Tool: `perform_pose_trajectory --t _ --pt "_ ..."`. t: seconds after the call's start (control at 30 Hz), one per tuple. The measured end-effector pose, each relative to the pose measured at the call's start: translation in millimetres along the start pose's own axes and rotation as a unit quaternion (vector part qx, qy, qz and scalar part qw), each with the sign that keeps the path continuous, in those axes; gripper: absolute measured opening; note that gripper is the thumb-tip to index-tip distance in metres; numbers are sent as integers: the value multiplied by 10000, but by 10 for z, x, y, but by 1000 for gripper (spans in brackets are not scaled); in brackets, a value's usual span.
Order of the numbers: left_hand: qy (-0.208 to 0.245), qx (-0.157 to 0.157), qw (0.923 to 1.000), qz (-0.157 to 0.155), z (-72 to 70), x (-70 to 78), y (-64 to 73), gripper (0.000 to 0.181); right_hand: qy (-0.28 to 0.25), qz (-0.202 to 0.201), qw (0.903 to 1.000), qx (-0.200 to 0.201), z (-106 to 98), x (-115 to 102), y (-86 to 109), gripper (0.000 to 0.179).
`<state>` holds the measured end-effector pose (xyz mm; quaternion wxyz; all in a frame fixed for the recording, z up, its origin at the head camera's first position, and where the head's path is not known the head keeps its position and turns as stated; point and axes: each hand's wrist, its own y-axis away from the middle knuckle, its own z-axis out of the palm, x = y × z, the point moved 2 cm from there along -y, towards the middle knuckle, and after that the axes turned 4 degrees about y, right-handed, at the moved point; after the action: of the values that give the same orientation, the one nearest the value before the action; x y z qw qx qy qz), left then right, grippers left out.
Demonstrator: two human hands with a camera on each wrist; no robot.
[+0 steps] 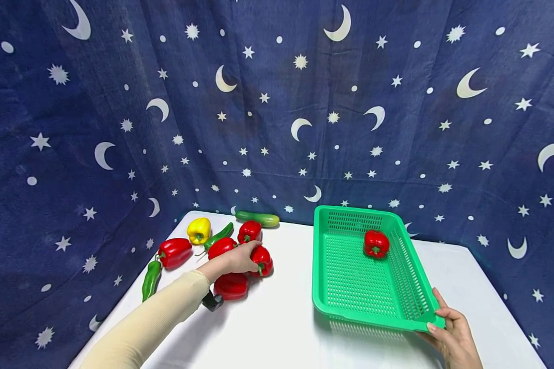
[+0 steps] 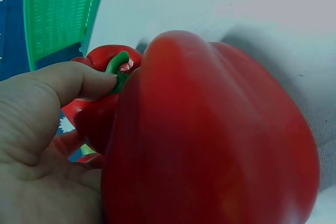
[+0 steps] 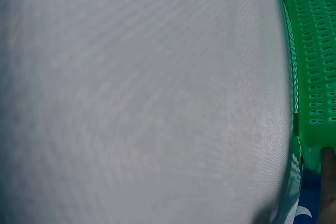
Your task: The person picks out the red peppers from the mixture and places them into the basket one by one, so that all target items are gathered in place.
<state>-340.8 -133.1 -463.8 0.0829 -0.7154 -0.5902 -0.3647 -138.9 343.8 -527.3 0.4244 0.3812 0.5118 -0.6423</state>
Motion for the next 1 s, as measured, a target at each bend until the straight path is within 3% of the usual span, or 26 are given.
perform_pose_trajectory --t 0.23,0.5,1.0 --pt "-245 176 9991 294 20 13 13 79 107 104 9999 60 16 -15 7 33" --pt "-189 306 9972 649 27 86 15 77 121 -133 9998 -30 54 -41 13 33" --pt "811 396 9889 1184 -14 287 34 78 -35 -425 9989 -205 42 -28 5 36"
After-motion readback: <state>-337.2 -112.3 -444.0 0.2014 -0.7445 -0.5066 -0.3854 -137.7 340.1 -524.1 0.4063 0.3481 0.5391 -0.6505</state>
